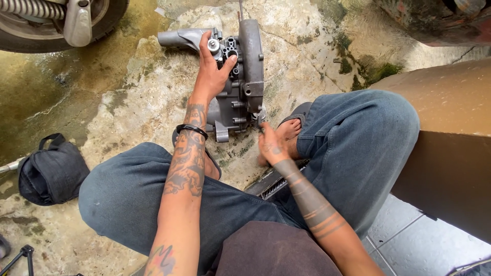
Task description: The person sits on the ground and uses a small metal tool to scrape and clean the surfaces of a disassembled engine block. They repeatedly scrape the cylinder head area and the intake manifold, removing debris from the metal surfaces.
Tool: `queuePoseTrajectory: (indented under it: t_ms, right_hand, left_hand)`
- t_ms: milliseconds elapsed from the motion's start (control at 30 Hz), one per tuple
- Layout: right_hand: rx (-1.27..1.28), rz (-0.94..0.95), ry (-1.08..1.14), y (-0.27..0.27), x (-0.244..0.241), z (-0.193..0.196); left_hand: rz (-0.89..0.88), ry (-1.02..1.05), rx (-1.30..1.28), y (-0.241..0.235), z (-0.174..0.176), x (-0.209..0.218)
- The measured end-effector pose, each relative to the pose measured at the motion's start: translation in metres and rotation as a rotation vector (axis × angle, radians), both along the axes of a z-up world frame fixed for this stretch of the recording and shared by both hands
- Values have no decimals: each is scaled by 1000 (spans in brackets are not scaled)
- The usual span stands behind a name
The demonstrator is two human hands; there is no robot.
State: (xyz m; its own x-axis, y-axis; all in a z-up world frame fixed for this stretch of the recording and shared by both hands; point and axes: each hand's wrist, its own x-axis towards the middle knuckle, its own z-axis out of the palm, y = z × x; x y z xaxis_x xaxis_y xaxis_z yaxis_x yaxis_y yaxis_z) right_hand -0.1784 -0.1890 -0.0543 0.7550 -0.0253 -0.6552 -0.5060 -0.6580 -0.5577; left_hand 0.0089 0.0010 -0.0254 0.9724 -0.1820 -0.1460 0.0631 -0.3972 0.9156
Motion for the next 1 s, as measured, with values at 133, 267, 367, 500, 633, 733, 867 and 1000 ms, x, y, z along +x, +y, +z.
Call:
queuePoseTrajectory:
  t_ms: [133,267,367,500,633,733,867,1000]
  right_hand:
    - [-175,-60,-148,-29,31,77]
    - [522,-421,-355,-73,34,137]
    - [460,-346,-585,-87,14,216]
    - [512,-404,-790,-123,-29,256]
    - [430,-544,-969,-150,-75,272]
    - [338,-554,-1017,-170,-106,271]
    - [270,-549,-1050,-191,-139,267]
    - [256,-602,-1067,-207,-158,268]
  left_hand:
    - [1,4,-20,0,1,0]
    - [12,-14,-24,0,-3,1]
    - [25,5,-38,-2,-6,1]
    - [31,24,-24,-3,-2,2]
    - [67,2,-32,-6,-7,-1]
    - [94,-46,14,-10,-10,-4]
    - [78,-75,68,-7,-11,-10]
    - [71,-8,111,0,0,-22]
